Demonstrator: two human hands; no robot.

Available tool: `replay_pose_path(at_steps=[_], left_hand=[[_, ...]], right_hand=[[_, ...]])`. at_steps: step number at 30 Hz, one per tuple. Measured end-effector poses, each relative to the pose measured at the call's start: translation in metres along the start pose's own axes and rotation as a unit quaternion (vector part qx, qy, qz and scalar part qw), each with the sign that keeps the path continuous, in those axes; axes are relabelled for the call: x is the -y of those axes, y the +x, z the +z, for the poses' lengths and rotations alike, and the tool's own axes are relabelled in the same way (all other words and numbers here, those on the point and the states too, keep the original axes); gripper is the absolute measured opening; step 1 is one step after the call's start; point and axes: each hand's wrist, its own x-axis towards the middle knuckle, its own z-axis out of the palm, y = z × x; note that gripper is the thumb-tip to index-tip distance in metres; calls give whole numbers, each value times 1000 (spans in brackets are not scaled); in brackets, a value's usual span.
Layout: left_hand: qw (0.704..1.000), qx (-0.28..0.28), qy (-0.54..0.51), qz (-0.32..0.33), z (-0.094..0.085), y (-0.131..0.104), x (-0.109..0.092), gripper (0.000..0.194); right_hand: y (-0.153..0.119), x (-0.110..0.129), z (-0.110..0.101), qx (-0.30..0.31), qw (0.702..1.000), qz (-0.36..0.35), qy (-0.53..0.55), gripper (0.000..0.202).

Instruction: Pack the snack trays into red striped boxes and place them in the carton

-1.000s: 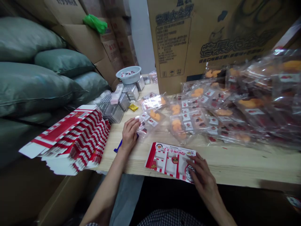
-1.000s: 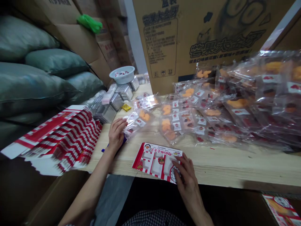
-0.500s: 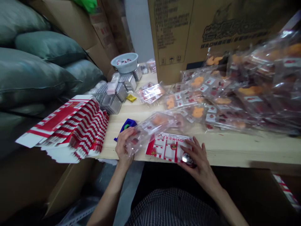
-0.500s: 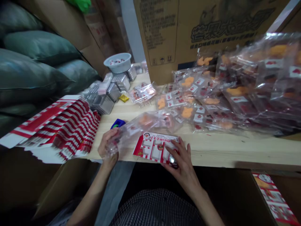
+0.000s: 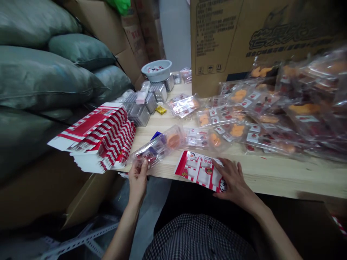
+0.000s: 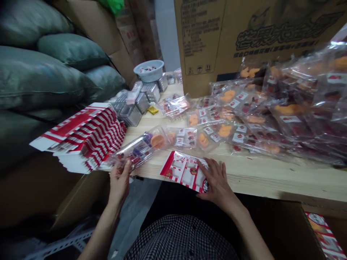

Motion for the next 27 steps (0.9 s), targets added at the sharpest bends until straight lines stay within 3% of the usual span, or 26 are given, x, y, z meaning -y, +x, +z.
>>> replay_pose_path(at_steps=[5, 10, 18, 23, 27], left_hand=[[975, 47, -129, -172, -1, -8, -6, 42], [957, 69, -122, -256, -7, -18, -3, 44], [957, 9, -100, -271, -16, -28, -7, 48], [958, 7, -97, -268, -18, -30, -2, 45], [955, 13, -128, -265, -14, -31, 2, 42]], right_hand=[[-32, 0, -13, -18, 999, 8, 49, 109], [-43, -10, -23, -36, 996, 49, 71, 113], [-39, -16, -20, -15, 999, 46, 1, 114], [-34, -5, -19, 15, 999, 44, -26, 118], [-22, 10, -19, 0, 1000, 5, -7, 99]])
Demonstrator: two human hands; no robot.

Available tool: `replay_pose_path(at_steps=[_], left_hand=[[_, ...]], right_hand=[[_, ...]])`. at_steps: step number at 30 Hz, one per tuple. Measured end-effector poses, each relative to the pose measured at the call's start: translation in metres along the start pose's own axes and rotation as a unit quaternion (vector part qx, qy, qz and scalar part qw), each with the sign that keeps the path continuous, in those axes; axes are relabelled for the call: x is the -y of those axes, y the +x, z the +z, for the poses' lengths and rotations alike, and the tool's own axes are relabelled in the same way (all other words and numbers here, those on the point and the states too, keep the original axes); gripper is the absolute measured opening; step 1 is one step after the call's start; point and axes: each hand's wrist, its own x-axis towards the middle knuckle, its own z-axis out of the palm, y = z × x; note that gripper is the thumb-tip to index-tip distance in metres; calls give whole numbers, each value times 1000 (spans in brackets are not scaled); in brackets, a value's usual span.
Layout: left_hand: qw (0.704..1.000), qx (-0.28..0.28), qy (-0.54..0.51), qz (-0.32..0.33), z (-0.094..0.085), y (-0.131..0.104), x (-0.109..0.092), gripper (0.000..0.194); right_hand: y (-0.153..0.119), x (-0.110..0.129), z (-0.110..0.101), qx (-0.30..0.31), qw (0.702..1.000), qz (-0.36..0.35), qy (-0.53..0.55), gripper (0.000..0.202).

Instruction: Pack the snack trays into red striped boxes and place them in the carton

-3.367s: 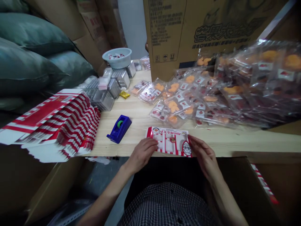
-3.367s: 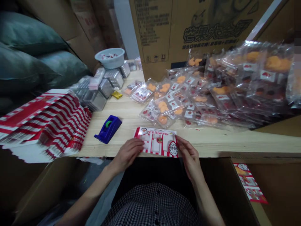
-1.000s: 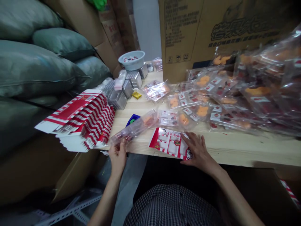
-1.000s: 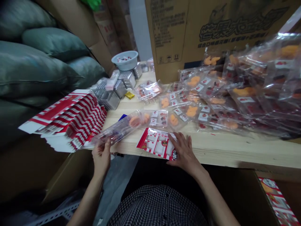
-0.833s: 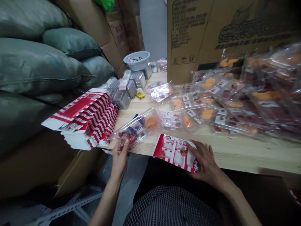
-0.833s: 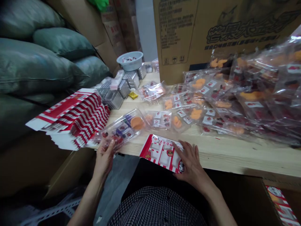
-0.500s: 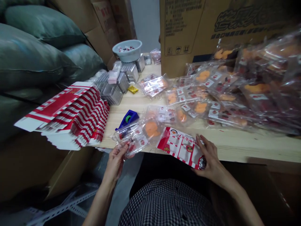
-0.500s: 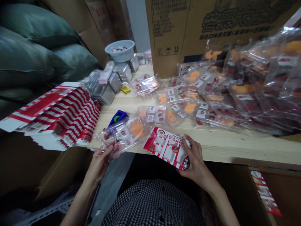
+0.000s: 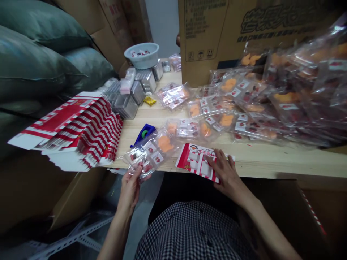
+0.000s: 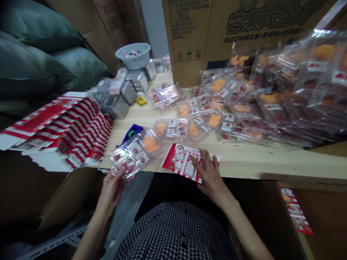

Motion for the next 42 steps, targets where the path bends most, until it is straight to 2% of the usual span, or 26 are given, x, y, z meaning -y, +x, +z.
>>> replay_pose_path(at_steps=[2, 5, 7, 9, 11, 13, 16, 18, 20, 23, 25, 27, 32, 38, 42], left_hand=[[1000, 3, -15, 13, 0, 0, -2, 40], [999, -9, -36, 31, -1, 0, -9, 39], [998, -13, -44, 44, -2, -1, -15, 39], [998, -14, -45, 50, -2, -1, -17, 39], [998, -20, -43, 52, -2, 0, -17, 41], [997, -33, -39, 55, -3, 1, -14, 40], [995, -59, -32, 74, -7, -1, -9, 40], [994, -68, -27, 87, -7, -4, -9, 41], [994, -60, -17, 88, -5, -9, -8, 42], [998, -31, 20, 54, -1, -14, -4, 47], [998, -18, 55, 34, -3, -16, 3, 50], [996, -19, 80, 33, -9, -17, 11, 50], [994, 12, 109, 1, -28, -24, 19, 50], [980, 82, 182, -15, -37, -22, 9, 42], [982, 57, 182, 12, -36, -14, -3, 49]], right_hand=[[7, 4, -15, -11, 999, -6, 38, 82], [22, 0, -57, 7, 989, 30, 147, 59], [36, -10, -84, 55, 962, 52, 264, 50], [53, -24, -96, 130, 926, 51, 352, 49], [71, -43, -92, 174, 905, 52, 385, 50], [84, -59, -76, 177, 917, 46, 355, 47], [87, -68, -52, 115, 969, 46, 216, 39], [78, -56, -42, 43, 992, 52, 110, 40], [64, -35, -34, -22, 998, 36, 38, 57], [47, -2, -17, 19, 999, -32, 20, 111], [43, 10, -4, 49, 998, -49, 6, 127], [44, 12, 6, 66, 997, -44, -4, 133], [55, 9, 10, 77, 996, -43, -34, 128], [62, 10, 6, 73, 995, -67, -21, 124], [64, 6, 3, 85, 993, -82, -6, 123]])
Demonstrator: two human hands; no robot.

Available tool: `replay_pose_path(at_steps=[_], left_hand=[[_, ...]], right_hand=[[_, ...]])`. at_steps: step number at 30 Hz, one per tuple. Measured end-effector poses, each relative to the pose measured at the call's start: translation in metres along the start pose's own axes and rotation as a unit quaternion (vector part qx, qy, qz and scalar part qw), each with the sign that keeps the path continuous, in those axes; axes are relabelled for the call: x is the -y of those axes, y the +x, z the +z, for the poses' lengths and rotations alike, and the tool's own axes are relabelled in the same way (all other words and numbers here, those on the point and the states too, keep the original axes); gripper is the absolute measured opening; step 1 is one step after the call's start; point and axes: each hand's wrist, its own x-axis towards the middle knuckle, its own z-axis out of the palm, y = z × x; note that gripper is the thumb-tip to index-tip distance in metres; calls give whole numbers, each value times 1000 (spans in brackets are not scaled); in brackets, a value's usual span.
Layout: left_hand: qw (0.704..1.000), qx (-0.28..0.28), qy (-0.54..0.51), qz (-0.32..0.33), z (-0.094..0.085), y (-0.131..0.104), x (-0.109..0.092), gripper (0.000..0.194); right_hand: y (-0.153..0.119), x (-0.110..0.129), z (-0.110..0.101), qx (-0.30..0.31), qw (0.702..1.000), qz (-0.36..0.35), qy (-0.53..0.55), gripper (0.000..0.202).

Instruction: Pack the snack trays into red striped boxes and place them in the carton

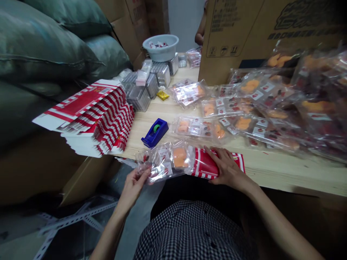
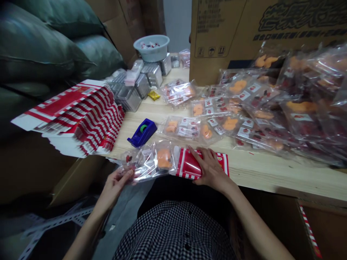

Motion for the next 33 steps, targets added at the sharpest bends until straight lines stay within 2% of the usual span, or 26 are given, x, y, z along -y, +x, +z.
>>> replay_pose_path(at_steps=[4, 6, 11, 17, 20, 24, 28, 30, 33], left_hand=[[999, -23, -31, 12, 0, 2, -5, 55], [999, -13, -37, -4, 0, 2, -1, 55], [992, 119, 35, -37, -8, 11, 5, 37], [967, 218, 117, -62, -13, 41, -17, 36], [948, 279, 122, -89, -11, 57, -20, 36], [929, 329, 125, -117, -4, 69, -16, 36], [903, 383, 171, -93, 6, 70, -24, 34], [903, 363, 224, -36, 11, 67, -29, 35], [936, 235, 243, 100, 21, 60, -28, 42]], right_hand=[[0, 0, -4, 3, 1000, 4, 1, 122], [0, 1, -5, 8, 1000, 8, -2, 122], [1, 3, -6, 22, 1000, 6, -16, 126], [2, 5, -5, 22, 1000, 3, -17, 127], [1, 5, -3, 14, 1000, 13, -8, 127], [0, 4, -3, 4, 1000, 11, -4, 128], [0, 3, -3, 11, 1000, -6, -9, 125], [0, 2, -2, 13, 1000, -6, -14, 121], [-1, 0, 0, 10, 1000, -7, -15, 117]])
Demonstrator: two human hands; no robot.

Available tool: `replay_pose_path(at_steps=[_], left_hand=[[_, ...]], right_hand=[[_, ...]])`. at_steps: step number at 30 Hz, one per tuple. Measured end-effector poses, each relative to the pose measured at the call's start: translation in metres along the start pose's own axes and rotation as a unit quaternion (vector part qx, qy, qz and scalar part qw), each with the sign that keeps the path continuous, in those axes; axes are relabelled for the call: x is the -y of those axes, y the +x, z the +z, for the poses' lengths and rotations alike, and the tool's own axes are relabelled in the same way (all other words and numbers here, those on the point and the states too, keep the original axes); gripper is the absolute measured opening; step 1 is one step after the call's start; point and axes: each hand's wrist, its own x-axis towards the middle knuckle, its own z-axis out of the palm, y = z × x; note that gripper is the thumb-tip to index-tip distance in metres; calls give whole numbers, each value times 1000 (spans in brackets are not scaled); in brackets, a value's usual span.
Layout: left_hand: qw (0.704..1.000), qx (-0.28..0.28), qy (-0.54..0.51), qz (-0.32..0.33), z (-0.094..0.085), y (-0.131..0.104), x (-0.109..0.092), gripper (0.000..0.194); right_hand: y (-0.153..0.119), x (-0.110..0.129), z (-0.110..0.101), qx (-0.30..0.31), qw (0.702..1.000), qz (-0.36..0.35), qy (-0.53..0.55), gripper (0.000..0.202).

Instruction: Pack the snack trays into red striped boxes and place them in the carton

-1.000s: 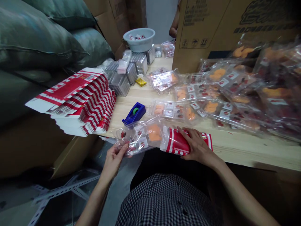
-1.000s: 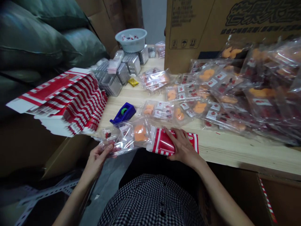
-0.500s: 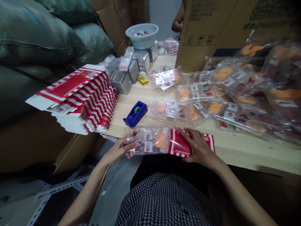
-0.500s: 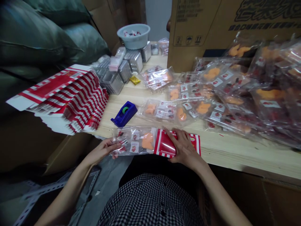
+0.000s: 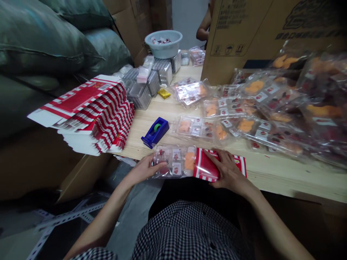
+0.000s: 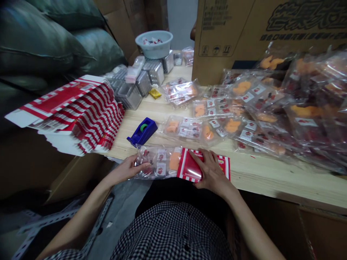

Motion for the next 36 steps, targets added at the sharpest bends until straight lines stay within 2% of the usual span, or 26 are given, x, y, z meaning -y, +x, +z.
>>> replay_pose_path(at_steps=[2, 3, 6, 9, 13, 16, 19, 23, 28, 36], left_hand=[[995, -89, -34, 35, 9, 1, 1, 59], [993, -99, -62, 33, 12, 3, 3, 65], [990, -40, -138, -12, 11, 8, 12, 66], [986, 20, -163, -17, -4, 14, 17, 61], [984, 113, -135, -7, -19, 28, 14, 46], [983, 163, -82, 14, -18, 41, 7, 36], [981, 177, -74, 23, -7, 54, 2, 34], [981, 165, -105, 18, 7, 67, 1, 38], [972, 195, -127, 15, 3, 74, 3, 41], [965, 228, -130, 2, 5, 88, 0, 32]], right_hand=[[-1, -1, 2, -9, 1000, 0, 4, 115], [-1, -1, 2, -15, 1000, 3, 6, 114], [-1, 0, 3, -27, 999, 15, 14, 112], [0, 0, 3, -23, 1000, 13, 15, 113], [1, 0, 5, -17, 1000, 1, 7, 112], [2, 0, 5, -18, 1000, -3, 6, 114], [2, -1, 4, -8, 1000, -1, 2, 116], [2, -3, -1, -7, 1000, 9, 4, 119], [-1, -1, -1, -13, 1000, 16, 20, 120], [-5, -4, 1, -7, 1000, 25, 16, 119]])
